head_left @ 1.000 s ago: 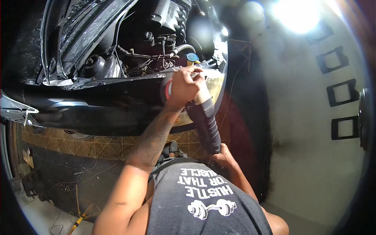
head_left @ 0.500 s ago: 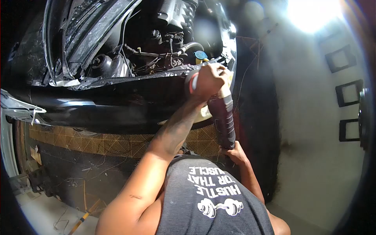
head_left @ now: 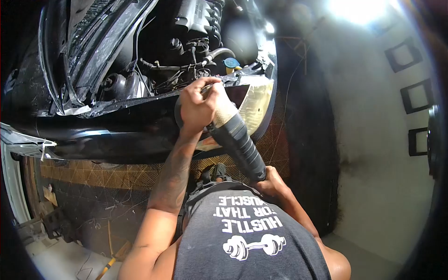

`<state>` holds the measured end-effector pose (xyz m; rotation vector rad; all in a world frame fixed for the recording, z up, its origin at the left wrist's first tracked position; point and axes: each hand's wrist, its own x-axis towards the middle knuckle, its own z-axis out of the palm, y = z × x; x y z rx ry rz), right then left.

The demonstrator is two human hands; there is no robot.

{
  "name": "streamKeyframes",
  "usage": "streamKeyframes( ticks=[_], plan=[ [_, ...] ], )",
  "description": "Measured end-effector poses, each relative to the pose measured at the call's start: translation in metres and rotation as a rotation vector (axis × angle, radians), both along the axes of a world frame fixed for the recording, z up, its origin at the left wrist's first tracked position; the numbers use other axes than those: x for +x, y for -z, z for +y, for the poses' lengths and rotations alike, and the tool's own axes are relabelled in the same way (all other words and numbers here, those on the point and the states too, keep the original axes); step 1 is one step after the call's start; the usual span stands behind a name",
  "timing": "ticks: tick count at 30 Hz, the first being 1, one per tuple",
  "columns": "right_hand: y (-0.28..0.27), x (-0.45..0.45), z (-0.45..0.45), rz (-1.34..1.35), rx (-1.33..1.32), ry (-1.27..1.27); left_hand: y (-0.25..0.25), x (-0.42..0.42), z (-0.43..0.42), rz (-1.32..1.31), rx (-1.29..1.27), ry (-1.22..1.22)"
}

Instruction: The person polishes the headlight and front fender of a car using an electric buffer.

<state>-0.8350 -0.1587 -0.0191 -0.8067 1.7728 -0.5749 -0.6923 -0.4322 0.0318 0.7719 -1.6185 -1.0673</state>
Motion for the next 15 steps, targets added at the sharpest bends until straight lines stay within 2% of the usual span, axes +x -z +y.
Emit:
streamKeyframes(
  ticks=[2,4,8,10,15],
  plan=[
    [0.032,-0.019,0.012,0.050,-0.107,-0.008,0.000,-0.021,0.000,0.015,0.046,0.043],
    [0.020,-0.027,0.007,0.112,-0.064,0.015,0.014,-0.048,-0.008,0.000,0.035,0.093],
    [0.056,-0.060,0.015,-0.051,-0.065,0.085,0.032,-0.113,-0.018,-0.020,-0.016,0.104],
    [0.054,-0.063,0.013,-0.087,-0.110,0.189,0.044,-0.140,-0.020,-0.003,-0.037,0.191],
    [0.059,-0.052,0.029,-0.151,-0.099,0.307,0.071,-0.184,-0.009,-0.192,-0.003,0.226]
  ],
)
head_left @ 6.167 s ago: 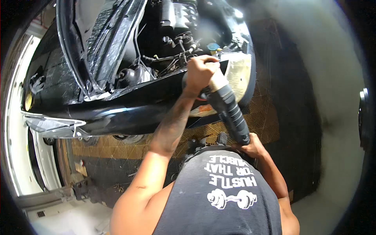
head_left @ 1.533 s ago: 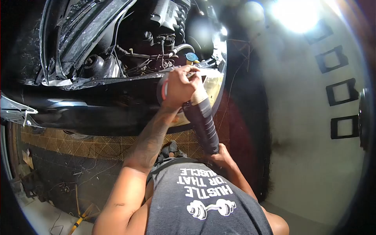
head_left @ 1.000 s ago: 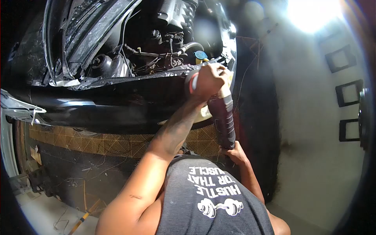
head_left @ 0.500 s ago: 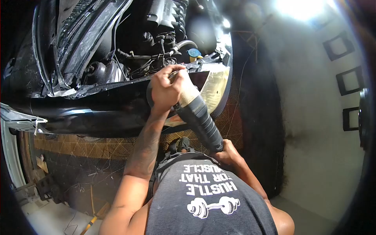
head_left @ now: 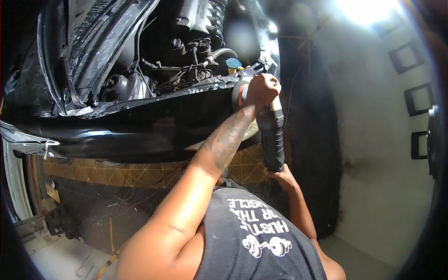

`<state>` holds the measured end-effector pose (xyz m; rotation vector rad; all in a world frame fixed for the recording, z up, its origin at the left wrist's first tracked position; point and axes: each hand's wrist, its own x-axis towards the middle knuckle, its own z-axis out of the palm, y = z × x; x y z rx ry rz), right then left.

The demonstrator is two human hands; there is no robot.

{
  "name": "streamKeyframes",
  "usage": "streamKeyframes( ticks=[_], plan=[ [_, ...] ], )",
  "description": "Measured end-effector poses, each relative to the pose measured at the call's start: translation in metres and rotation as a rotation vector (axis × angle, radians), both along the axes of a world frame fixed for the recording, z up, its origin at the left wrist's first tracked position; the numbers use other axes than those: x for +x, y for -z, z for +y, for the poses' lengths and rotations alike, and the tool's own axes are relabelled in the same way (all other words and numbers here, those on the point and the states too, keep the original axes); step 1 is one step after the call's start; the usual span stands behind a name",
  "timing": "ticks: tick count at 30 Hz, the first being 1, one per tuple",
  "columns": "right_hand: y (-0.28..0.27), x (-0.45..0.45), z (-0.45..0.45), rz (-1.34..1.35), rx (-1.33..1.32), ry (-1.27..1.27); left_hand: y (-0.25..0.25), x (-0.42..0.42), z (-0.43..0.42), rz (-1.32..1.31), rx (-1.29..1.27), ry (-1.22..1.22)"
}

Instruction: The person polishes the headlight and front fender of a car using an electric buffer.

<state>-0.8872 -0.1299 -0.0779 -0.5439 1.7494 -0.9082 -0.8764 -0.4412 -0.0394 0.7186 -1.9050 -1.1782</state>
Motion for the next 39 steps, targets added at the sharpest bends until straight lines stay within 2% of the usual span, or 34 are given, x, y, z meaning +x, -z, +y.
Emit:
streamKeyframes(
  ticks=[2,5,7,9,11,14,19,20,21,23,25,26,30,33,35,38,39],
  plan=[
    [0.007,0.012,0.008,-0.114,0.003,-0.007,0.005,0.006,0.004,-0.003,-0.028,-0.012],
    [-0.003,0.038,0.009,-0.014,0.081,0.032,0.002,0.023,0.005,0.020,-0.106,-0.014],
    [-0.007,0.055,0.006,-0.044,0.033,0.062,-0.015,0.042,0.005,0.114,-0.161,0.052],
    [-0.018,0.079,0.004,0.015,0.032,0.146,-0.036,0.064,0.003,0.047,-0.126,0.085],
    [-0.020,0.097,0.003,0.001,-0.045,0.016,-0.039,0.082,0.001,0.067,-0.076,0.092],
    [-0.045,0.131,-0.005,-0.012,-0.023,0.019,-0.036,0.110,-0.014,0.050,-0.040,0.136],
    [-0.046,0.178,-0.011,0.123,-0.079,-0.024,-0.054,0.168,-0.037,0.002,-0.086,0.178],
    [-0.054,0.188,-0.015,0.148,-0.077,-0.039,-0.054,0.177,-0.041,0.056,0.084,0.233],
    [-0.065,0.197,-0.019,0.172,-0.075,-0.058,-0.047,0.184,-0.051,0.071,0.103,0.236],
    [-0.078,0.209,-0.023,0.188,-0.078,-0.073,-0.062,0.203,-0.052,0.138,0.199,0.288],
    [-0.076,0.220,-0.024,0.155,-0.198,0.002,-0.073,0.219,-0.053,0.122,0.226,0.302],
    [-0.061,0.224,-0.020,0.182,-0.323,0.053,-0.074,0.221,-0.055,0.145,0.222,0.287],
    [-0.073,0.230,-0.019,0.302,-0.343,0.043,-0.076,0.217,-0.050,0.168,0.262,0.284],
    [-0.075,0.212,-0.014,0.268,-0.291,0.047,-0.061,0.195,-0.053,0.174,0.197,0.269],
    [-0.069,0.195,-0.013,0.274,-0.230,0.051,-0.043,0.172,-0.062,0.161,0.034,0.253],
    [-0.053,0.160,-0.012,0.343,-0.299,0.030,-0.035,0.138,-0.060,0.138,0.106,0.226],
    [-0.062,0.150,-0.012,0.298,-0.243,0.034,-0.037,0.128,-0.056,0.130,0.099,0.243]
  ],
)
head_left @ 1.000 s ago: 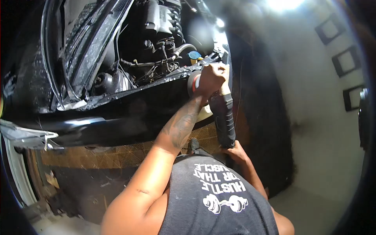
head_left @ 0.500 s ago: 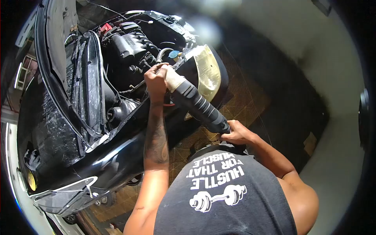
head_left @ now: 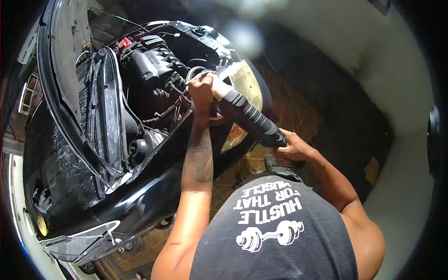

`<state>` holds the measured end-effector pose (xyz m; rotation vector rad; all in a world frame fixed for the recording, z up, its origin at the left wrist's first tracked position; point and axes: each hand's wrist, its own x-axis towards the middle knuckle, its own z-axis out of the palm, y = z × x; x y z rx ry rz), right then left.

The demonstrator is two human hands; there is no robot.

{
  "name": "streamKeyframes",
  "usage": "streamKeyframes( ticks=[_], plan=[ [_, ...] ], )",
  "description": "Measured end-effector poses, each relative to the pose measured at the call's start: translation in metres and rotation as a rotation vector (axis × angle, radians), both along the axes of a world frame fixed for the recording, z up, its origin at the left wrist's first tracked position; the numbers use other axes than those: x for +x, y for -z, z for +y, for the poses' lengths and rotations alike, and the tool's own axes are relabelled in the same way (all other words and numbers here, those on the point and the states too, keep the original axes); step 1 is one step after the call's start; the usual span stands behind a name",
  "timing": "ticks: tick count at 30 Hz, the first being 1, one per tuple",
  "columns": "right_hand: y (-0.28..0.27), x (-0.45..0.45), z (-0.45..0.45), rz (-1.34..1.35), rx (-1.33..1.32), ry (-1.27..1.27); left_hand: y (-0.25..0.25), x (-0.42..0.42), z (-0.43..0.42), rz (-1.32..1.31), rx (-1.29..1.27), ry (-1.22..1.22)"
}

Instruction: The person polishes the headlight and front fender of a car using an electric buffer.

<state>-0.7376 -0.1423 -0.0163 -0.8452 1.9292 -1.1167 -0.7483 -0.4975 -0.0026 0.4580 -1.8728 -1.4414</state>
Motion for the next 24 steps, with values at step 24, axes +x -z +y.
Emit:
streamKeyframes(
  ticks=[24],
  plan=[
    [0.019,-0.003,0.003,-0.010,-0.022,-0.017,-0.004,0.011,-0.002,-0.051,-0.268,0.004]
  ],
)
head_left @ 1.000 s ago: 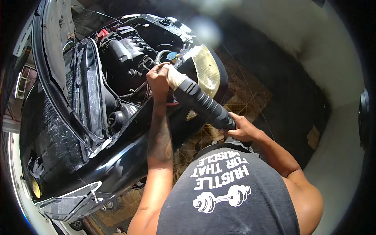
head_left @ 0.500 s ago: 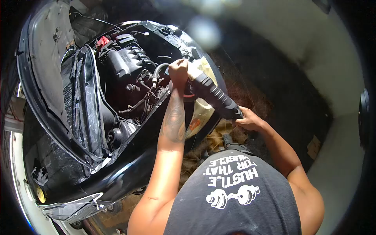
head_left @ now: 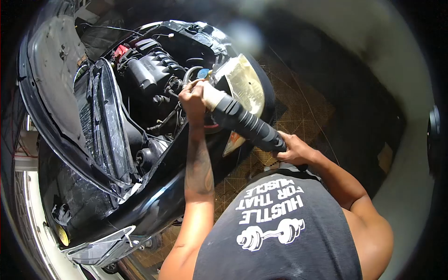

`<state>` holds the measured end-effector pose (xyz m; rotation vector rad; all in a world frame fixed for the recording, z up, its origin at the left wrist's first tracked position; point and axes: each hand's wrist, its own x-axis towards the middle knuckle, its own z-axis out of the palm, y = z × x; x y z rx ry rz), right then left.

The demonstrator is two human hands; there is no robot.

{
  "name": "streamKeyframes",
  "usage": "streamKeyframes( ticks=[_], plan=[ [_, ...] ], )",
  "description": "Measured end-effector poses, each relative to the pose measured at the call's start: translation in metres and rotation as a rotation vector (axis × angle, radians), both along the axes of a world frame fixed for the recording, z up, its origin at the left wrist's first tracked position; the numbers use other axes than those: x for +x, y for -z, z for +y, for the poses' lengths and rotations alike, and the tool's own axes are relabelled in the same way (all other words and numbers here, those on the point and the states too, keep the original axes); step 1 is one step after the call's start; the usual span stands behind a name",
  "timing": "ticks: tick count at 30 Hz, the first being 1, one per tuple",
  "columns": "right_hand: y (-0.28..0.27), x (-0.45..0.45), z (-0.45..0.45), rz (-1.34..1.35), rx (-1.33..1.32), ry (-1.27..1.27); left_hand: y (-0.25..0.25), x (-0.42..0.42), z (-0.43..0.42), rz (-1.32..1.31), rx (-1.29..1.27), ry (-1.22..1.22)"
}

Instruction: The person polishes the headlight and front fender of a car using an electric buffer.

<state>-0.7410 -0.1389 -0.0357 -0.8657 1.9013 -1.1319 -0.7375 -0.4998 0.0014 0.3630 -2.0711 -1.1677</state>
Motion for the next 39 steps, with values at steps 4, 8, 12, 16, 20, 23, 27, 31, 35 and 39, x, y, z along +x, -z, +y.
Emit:
streamKeyframes(
  ticks=[4,8,12,16,20,23,27,31,35,39],
  plan=[
    [-0.023,0.033,-0.005,-0.059,0.001,-0.044,-0.030,0.056,0.018,0.069,0.342,-0.044],
    [-0.028,0.045,-0.010,-0.055,0.087,-0.072,-0.033,0.079,0.017,0.086,0.356,-0.066],
    [-0.029,0.030,-0.010,-0.035,0.065,-0.052,-0.024,0.056,0.015,0.076,0.266,-0.084],
    [-0.017,-0.008,-0.007,0.043,0.162,-0.052,-0.019,0.012,0.020,0.017,0.153,-0.090],
    [-0.012,-0.051,-0.007,0.062,0.199,-0.009,0.004,-0.049,0.018,0.031,0.220,-0.037],
    [0.005,-0.074,-0.004,-0.117,0.224,0.055,0.023,-0.092,0.016,-0.040,0.254,-0.014],
    [0.015,-0.079,0.000,-0.179,0.069,0.041,0.037,-0.120,0.002,-0.213,0.336,0.220],
    [0.012,-0.047,-0.002,-0.213,0.087,0.095,0.020,-0.097,0.002,-0.208,0.467,0.342],
    [0.011,0.001,0.000,-0.093,0.060,0.136,0.011,-0.055,0.007,-0.121,0.417,0.405],
    [-0.008,0.056,-0.001,-0.137,0.109,0.139,0.000,-0.014,0.010,-0.069,0.372,0.402]
  ],
)
